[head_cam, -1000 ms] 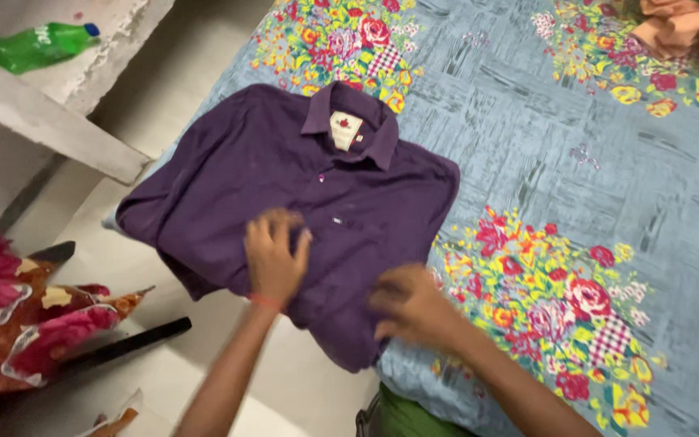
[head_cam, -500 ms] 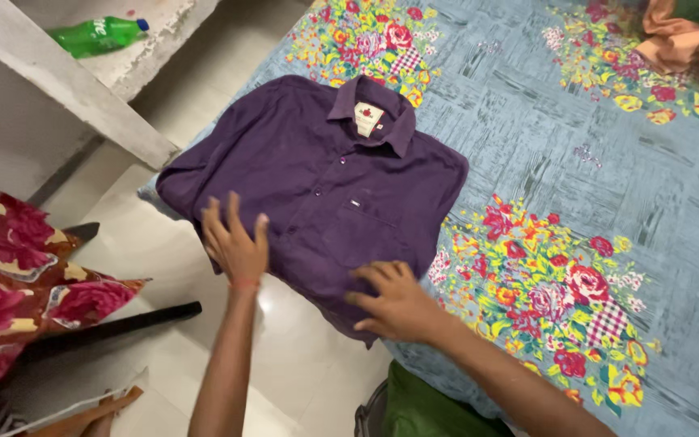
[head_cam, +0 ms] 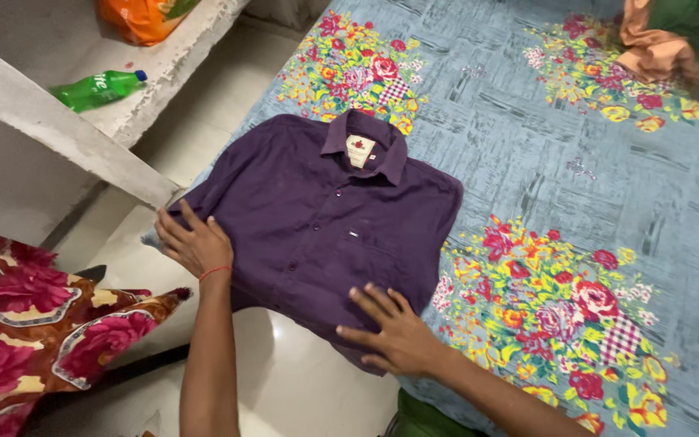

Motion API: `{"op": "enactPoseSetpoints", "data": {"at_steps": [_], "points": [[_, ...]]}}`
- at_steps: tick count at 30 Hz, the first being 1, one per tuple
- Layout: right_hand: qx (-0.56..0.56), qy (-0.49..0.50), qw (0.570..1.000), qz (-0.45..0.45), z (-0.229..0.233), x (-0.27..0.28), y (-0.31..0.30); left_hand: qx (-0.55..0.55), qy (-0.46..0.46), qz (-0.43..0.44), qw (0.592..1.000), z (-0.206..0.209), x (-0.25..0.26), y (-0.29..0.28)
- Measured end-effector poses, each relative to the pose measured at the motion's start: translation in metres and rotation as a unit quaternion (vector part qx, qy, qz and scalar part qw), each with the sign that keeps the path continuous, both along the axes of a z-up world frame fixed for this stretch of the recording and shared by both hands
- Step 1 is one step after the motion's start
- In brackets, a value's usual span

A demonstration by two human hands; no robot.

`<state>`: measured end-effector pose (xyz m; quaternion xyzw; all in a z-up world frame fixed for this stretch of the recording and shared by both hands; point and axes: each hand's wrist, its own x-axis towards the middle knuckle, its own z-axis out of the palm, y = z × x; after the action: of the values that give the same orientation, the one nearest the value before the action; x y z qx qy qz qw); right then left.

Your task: The person irons a purple long-sleeved shirt, then folds it and sets it aside. Next, they unfold a green long-sleeved shirt, smooth it out, and iron the back and sleeves using a handheld iron.

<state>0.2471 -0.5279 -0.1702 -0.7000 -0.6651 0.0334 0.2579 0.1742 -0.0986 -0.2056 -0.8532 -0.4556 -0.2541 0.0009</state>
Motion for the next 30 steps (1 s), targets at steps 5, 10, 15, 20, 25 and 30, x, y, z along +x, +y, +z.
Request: {"op": "enactPoseSetpoints", "data": {"at_steps": [5, 10, 15, 20, 25, 30], "points": [[-0.125, -0.089, 0.956, -0.251, -0.006, 0.084, -0.022, 0.009, 0.064, -0.157, 0.986, 0.024, 0.035, -0.116], [-0.192, -0.073, 0.942, -0.264, -0.002, 0.111, -0.056, -0.019, 0.125, -0.267, 0.955, 0.04, 0.076, -0.216], [-0.172, -0.059, 0.954, -0.239, -0.01, 0.157, -0.089, 0.04, 0.057, -0.419, 0.905, 0.034, 0.141, -0.294], [-0.161, -0.184, 0.919, -0.31, -0.015, 0.249, -0.146, 0.095, 0.073, -0.541, 0.832, 0.008, 0.268, -0.386], [-0.159, -0.218, 0.872, -0.409, 0.003, 0.335, -0.222, 0.006, 0.07, -0.564, 0.823, 0.011, 0.392, -0.493], [-0.184, -0.217, 0.828, -0.483, 0.019, 0.401, -0.299, -0.021, 0.055, -0.594, 0.802, 0.018, 0.48, -0.584]]}}
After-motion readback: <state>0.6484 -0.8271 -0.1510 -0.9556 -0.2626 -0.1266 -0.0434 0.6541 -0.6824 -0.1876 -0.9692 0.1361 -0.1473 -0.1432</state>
